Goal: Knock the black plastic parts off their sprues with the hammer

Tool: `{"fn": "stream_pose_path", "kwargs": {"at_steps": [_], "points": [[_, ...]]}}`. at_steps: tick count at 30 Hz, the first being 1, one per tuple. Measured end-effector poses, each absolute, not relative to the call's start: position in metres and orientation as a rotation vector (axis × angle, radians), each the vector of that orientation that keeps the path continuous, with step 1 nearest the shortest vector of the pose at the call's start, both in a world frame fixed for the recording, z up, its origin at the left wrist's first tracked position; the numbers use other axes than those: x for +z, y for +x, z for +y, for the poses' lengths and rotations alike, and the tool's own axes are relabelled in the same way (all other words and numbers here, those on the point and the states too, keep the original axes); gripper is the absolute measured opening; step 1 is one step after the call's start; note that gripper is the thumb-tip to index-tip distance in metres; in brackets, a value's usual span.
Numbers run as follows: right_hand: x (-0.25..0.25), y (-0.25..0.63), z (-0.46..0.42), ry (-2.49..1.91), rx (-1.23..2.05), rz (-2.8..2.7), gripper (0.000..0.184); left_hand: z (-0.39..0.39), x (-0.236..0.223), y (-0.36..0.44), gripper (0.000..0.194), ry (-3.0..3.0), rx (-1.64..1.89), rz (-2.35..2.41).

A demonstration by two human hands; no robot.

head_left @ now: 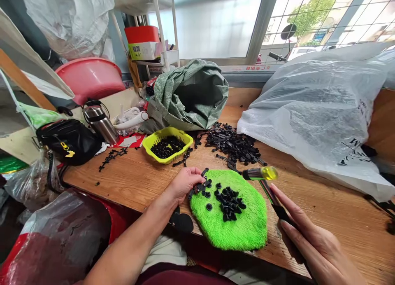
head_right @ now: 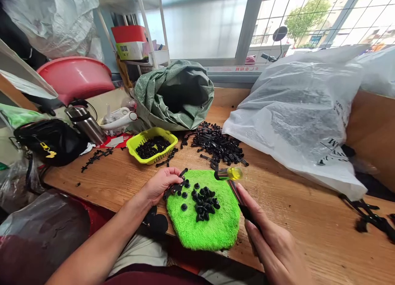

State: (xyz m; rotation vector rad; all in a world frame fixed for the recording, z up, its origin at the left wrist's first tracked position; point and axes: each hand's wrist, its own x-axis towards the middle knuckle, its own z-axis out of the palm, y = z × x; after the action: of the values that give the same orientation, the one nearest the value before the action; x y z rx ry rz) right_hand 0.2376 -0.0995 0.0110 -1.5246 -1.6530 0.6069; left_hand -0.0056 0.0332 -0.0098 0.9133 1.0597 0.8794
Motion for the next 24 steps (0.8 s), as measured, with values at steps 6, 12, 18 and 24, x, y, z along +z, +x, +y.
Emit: {"fn": "stream_pose_path", "kwargs": {"at_steps": [6,12,18,24], "points": [[0.021,0.228,-0.082,-1.304,0.624,-1.961,0.045,0.031,-0.011,-0.004,0.014,0.923,0.894,1.071],[0.023,0.215,-0.070,-1.276,0.426,-2.122,0.050,0.030,-0.010,-0.004,0.017,1.000,0.895,1.062],[0.027,0.210,-0.063,-1.321,0.388,-2.260,0.062,0.034,-0.005,-0.002,0.016,1.043,0.843,1.134],[0.027,0.210,-0.059,-1.396,0.240,-2.331,0.066,0.036,-0.004,-0.001,0.018,1.041,0.809,1.131]]}}
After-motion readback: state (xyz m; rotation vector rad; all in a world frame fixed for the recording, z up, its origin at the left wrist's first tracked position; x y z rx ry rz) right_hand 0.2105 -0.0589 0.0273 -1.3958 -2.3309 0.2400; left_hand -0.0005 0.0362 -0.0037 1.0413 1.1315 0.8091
